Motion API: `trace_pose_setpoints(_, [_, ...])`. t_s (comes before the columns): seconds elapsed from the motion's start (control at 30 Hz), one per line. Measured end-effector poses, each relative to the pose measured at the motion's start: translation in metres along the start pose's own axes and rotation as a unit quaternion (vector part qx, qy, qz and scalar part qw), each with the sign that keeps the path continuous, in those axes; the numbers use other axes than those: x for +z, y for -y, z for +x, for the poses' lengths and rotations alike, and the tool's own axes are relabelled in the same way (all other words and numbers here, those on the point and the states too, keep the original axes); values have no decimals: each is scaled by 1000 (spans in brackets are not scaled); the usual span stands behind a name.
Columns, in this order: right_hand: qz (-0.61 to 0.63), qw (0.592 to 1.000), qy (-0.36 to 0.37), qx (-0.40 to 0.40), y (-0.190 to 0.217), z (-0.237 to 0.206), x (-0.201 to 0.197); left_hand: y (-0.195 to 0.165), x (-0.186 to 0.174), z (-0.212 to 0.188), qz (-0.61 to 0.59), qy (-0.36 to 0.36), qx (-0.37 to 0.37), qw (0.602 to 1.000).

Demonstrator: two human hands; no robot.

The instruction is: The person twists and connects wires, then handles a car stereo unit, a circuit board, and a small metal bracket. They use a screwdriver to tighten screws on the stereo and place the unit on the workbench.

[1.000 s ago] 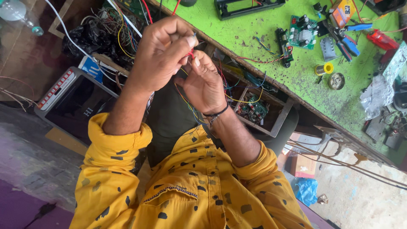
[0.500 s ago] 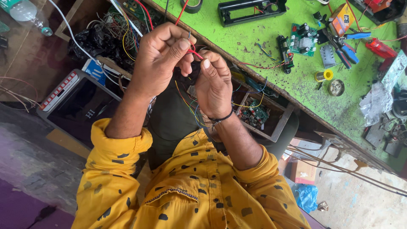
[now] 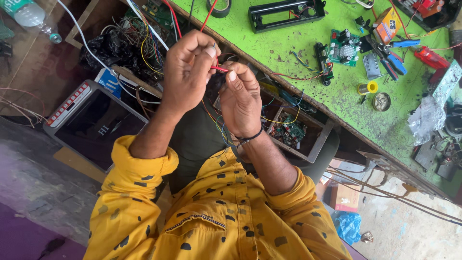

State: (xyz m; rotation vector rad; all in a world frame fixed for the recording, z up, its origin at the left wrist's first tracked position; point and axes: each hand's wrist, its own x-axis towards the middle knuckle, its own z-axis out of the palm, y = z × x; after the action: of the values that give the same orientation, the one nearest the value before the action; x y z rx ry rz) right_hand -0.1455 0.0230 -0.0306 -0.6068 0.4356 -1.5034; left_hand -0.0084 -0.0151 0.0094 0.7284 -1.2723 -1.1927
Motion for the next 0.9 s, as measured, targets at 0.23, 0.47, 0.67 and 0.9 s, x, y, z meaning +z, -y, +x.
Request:
trace_pose_setpoints(0.23, [5,1000,12,-1,4,1,1,6,3,4,-49,-17,-18,998])
trace_pose_setpoints(0.47, [-4,1000,4,-16,0,1,-1,2,7,0,-41,-23,24,999])
trace_pose_setpoints(0.67, [-2,1000,-5,-11,-1,-2,-6,-1,6,-2,-16,-8,50,999])
trace_pose_setpoints(0.9, [2,999,-46,3,6,2,2,-9,7,-3,9,11,51,999])
